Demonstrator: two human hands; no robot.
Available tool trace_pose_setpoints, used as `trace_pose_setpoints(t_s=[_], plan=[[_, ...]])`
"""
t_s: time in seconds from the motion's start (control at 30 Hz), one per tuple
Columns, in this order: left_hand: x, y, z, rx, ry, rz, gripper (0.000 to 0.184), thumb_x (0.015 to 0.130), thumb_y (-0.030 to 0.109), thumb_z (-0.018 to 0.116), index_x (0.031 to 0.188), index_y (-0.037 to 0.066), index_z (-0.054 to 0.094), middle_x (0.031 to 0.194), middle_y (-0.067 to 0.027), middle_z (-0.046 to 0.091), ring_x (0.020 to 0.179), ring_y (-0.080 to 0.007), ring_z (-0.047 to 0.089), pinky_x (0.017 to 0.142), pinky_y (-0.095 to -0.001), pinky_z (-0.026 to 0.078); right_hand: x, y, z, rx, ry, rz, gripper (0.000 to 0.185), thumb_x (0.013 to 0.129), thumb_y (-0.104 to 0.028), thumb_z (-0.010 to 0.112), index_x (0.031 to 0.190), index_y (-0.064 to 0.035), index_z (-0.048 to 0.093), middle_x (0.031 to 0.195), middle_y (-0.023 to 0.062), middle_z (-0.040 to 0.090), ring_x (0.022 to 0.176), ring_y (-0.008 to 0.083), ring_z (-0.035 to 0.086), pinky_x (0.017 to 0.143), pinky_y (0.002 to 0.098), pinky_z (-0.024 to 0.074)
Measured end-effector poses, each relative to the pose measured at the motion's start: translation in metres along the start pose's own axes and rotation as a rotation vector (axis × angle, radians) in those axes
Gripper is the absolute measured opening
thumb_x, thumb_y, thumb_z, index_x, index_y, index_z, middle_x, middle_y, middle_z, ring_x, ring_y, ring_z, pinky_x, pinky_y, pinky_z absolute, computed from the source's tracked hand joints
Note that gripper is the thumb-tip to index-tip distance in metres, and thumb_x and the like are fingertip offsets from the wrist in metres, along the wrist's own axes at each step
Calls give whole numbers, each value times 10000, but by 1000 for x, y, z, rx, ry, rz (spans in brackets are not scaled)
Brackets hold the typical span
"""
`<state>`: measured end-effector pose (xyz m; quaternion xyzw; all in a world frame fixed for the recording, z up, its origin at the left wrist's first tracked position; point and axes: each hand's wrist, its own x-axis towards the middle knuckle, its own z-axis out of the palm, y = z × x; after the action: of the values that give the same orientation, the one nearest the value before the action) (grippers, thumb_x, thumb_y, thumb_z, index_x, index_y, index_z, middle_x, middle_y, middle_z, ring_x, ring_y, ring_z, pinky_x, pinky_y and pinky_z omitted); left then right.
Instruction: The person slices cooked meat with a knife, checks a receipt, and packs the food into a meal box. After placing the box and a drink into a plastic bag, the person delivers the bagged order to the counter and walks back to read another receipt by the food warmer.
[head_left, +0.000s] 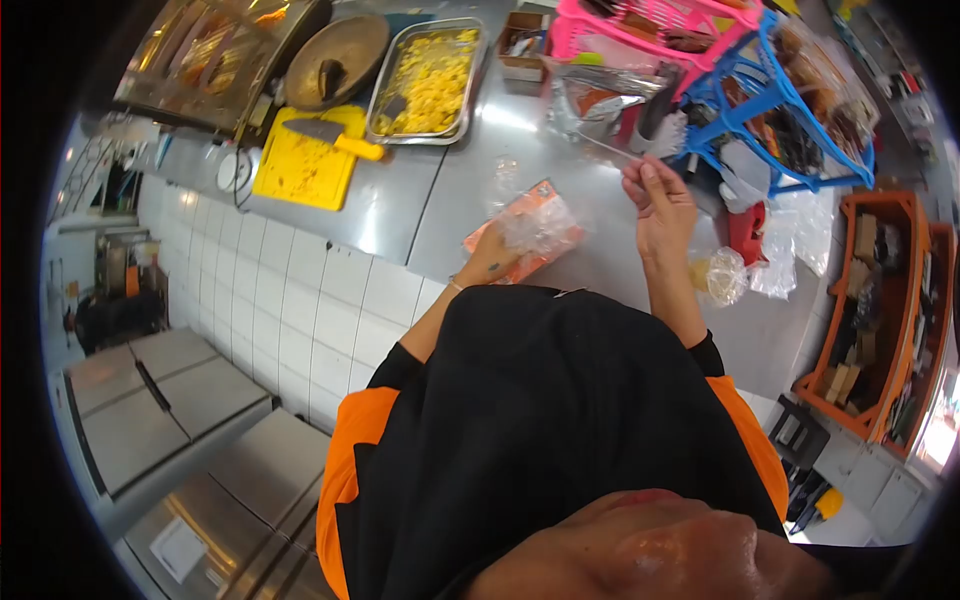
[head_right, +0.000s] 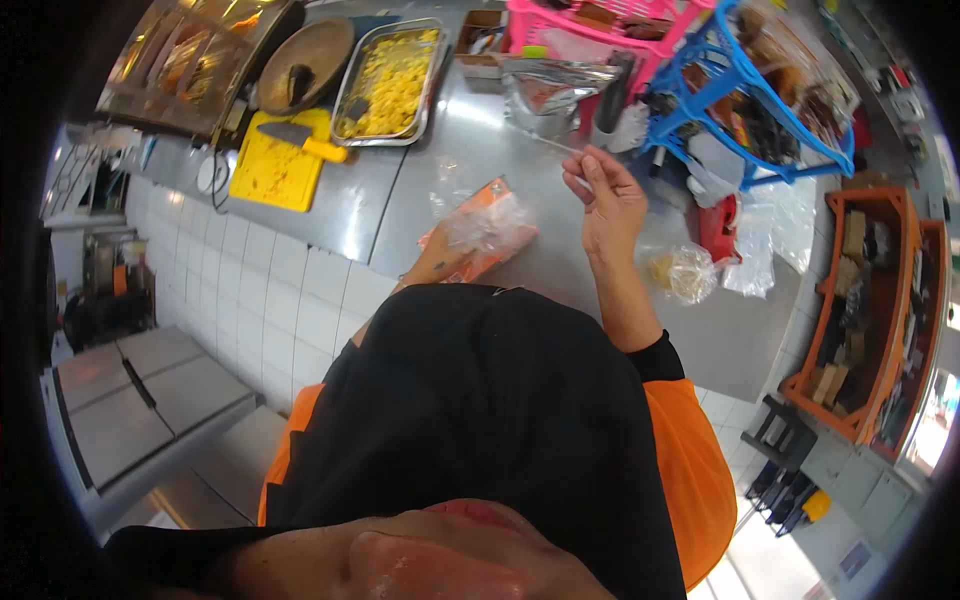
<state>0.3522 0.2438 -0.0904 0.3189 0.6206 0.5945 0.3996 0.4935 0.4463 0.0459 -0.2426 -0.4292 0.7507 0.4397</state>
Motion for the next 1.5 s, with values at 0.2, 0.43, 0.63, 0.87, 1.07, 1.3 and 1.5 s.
trace_pose_setpoints(t_s=[0.2,0.43,0.63,0.87,1.07,1.3,1.5], plan=[[-4,17,24,-100,-5,9,223,824,140,640,1012,29,592,928,-49,605,854,-143,568,725,-314,468,-32,90,-1,-34,36,579,235,893,-162,640,1047,13,610,891,91,651,805,155,636,752,291,546],[9,-2,22,749,175,414,193,766,161,624,938,78,598,937,-64,585,876,-209,552,776,-376,445,-35,103,5,-315,-119,489,243,888,-212,657,946,22,629,765,55,625,544,88,557,457,193,432],[-21,71,24,963,349,569,205,709,191,621,869,69,584,844,-72,556,882,-280,534,788,-397,422,-45,105,-1,-433,-165,471,209,882,-185,663,893,21,630,773,40,603,582,69,539,518,193,431],[-16,81,0,916,128,395,233,648,209,728,807,48,673,828,-124,652,715,-336,621,648,-403,495,-49,101,-1,-724,-622,94,60,822,-32,640,870,4,633,854,14,552,753,96,548,641,213,419],[9,78,-23,281,131,-437,296,728,185,718,900,-51,672,770,-140,680,528,-212,644,507,-292,529,-50,102,11,-463,-414,380,158,824,-52,649,973,-22,608,907,20,569,808,73,540,550,212,481],[12,78,-22,-159,164,-696,296,779,195,714,946,-42,657,807,-125,668,652,-182,666,580,-244,545,-48,89,15,-909,-898,-444,245,703,-29,692,928,-119,654,975,15,585,794,173,587,593,271,508],[3,78,-18,-250,236,-631,289,775,174,712,913,-72,651,793,-136,670,644,-168,664,557,-236,533,-55,97,7,-1025,-856,-621,255,669,-53,705,904,-149,671,967,-7,596,799,178,590,602,294,493]])
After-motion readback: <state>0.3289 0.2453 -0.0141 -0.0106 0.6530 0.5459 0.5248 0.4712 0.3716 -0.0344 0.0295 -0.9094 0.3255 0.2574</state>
